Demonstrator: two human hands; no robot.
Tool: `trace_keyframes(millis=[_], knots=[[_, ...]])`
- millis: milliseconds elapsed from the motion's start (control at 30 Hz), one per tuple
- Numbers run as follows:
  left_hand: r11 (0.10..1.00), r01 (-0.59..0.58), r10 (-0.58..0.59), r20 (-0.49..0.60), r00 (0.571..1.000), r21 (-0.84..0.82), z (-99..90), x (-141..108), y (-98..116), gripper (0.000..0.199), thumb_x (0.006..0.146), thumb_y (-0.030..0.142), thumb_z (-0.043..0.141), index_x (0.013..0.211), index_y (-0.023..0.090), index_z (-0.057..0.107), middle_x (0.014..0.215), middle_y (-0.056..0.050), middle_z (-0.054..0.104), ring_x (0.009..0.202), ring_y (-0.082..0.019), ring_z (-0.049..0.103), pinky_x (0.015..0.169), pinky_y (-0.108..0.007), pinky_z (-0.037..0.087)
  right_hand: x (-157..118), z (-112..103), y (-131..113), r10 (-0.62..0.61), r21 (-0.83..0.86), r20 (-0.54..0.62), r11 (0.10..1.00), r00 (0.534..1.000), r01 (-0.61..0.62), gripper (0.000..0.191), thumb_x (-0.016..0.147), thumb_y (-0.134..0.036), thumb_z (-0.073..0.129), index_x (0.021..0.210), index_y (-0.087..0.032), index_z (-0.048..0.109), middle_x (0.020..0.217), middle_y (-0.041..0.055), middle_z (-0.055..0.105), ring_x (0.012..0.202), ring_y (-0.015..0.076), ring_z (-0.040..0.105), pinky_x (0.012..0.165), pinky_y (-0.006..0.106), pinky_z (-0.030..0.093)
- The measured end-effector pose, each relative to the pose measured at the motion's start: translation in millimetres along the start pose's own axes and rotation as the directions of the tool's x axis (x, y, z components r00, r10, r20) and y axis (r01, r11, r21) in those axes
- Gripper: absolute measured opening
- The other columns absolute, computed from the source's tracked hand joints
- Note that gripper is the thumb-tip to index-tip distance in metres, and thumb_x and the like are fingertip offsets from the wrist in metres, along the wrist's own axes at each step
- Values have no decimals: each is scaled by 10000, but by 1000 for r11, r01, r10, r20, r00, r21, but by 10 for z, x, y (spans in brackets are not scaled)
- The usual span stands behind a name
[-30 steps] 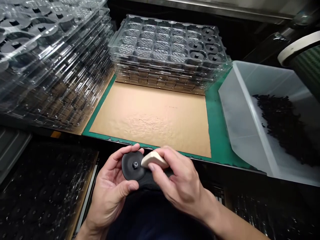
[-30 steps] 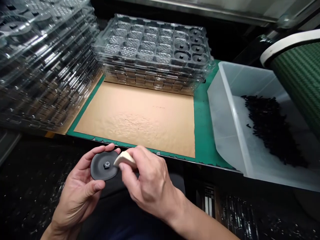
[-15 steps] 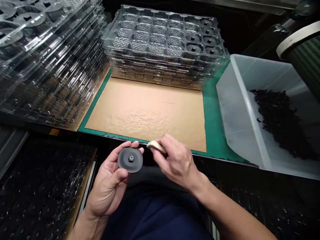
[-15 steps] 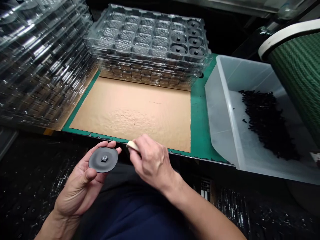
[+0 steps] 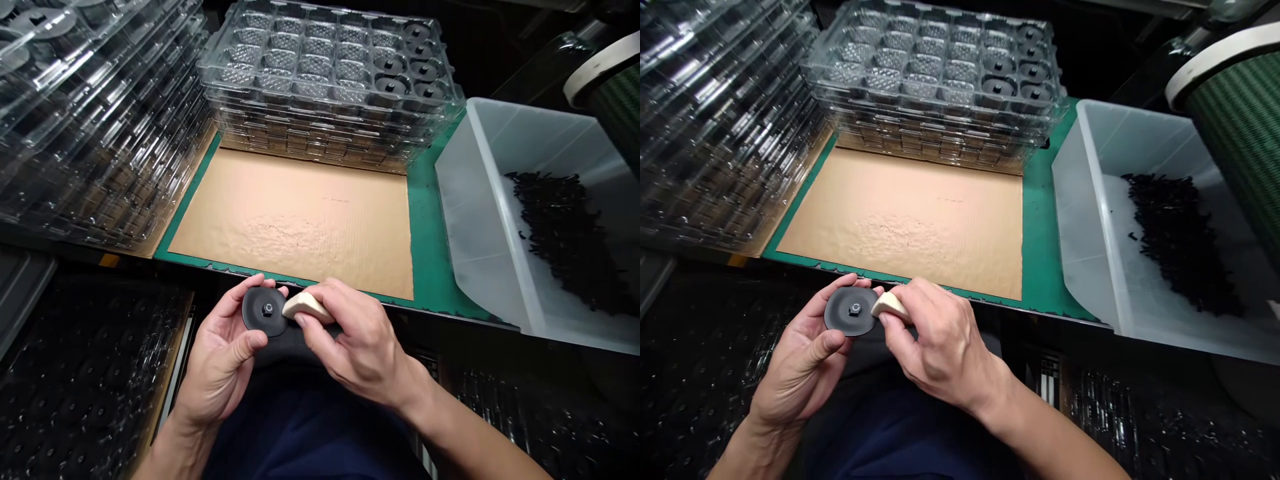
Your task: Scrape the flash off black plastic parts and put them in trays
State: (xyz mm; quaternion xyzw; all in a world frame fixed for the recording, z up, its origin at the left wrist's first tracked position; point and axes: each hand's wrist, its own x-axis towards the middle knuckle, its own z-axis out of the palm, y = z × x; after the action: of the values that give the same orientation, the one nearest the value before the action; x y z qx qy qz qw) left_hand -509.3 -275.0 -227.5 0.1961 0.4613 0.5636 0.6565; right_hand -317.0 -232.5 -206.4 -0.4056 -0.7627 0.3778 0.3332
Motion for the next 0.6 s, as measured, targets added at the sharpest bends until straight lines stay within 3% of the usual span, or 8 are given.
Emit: trace_keyframes(millis=[100,600], knots=[[1000,3,-3,7,1000,-1,-7,1,-4,600,725,291,960,1284,231,751,1335,-118,718,1238,-311,695,1030,-298,586,2,-8,-8,-34,-24,46,999,998,35,146,1019,-197,535,891,-181,602,805,16,574,705,144,493,662,294,410],[1000,-2,3,50,999,-20,-24,-45,4,610,739,299,954,1309,248,741,1355,-111,704,1257,-314,681,1047,-310,579,-35,3,-109,-54,-68,18,996,998,55,105,1025,-149,551,999,-157,653,826,13,559,720,139,493,688,297,399]])
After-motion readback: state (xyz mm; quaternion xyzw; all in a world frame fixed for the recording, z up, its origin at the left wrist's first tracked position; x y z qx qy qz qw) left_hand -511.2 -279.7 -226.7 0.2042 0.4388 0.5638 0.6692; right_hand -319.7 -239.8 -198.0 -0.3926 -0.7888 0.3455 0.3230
